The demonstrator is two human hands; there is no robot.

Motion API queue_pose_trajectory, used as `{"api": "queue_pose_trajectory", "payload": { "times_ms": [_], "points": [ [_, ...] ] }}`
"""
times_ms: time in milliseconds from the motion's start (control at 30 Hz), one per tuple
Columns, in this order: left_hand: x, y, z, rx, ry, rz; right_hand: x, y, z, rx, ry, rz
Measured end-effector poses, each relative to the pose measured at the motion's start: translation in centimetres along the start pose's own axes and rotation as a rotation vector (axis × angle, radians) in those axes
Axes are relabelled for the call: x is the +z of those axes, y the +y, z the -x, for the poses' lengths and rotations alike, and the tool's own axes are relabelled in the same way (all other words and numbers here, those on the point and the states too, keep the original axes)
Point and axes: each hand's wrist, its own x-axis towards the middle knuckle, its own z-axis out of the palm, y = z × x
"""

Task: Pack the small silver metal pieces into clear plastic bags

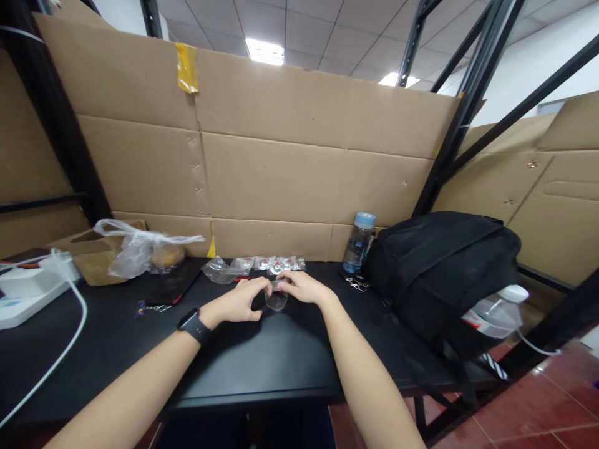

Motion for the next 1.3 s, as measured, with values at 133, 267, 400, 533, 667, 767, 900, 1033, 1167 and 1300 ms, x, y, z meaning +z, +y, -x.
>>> {"api": "queue_pose_trajectory", "payload": {
  "times_ms": [133,267,400,533,667,767,900,1033,1167,1300],
  "points": [
    [1.1,-0.4,-0.6,-0.079,0.148,-0.082,-0.3,0.7,0.2,0.028,-0.030,0.004],
    [1.5,-0.7,-1.0,-0.112,0.150,-0.064,0.1,1.1,-0.1,0.035,-0.023,0.036],
    [0.8,-1.0,-1.0,-0.195,0.172,0.000,-0.3,1.7,0.0,0.106,0.054,-0.011],
    [0.4,-1.0,-1.0,-0.222,0.236,0.092,-0.2,2.4,-0.2,0.205,0.083,-0.228],
    [0.9,-1.2,-1.2,-0.259,0.282,0.179,0.0,2.8,-0.4,0.273,0.103,-0.419],
    [1.2,-1.4,-1.3,-0.320,0.286,0.254,-0.2,3.0,-0.1,0.252,0.063,-0.496],
    [1.2,-1.3,-1.2,-0.380,0.217,0.295,-0.6,3.1,0.4,0.214,0.006,-0.529],
    [1.5,-0.8,-1.2,-0.357,0.169,0.207,-0.4,2.7,0.3,0.190,-0.052,-0.369],
    [2.3,-0.5,-1.2,-0.310,0.129,0.018,-0.1,1.7,0.1,0.169,-0.068,-0.101],
    [2.7,-0.4,-1.2,-0.224,0.119,-0.099,0.1,1.0,0.2,0.152,-0.049,0.142]
  ]
}}
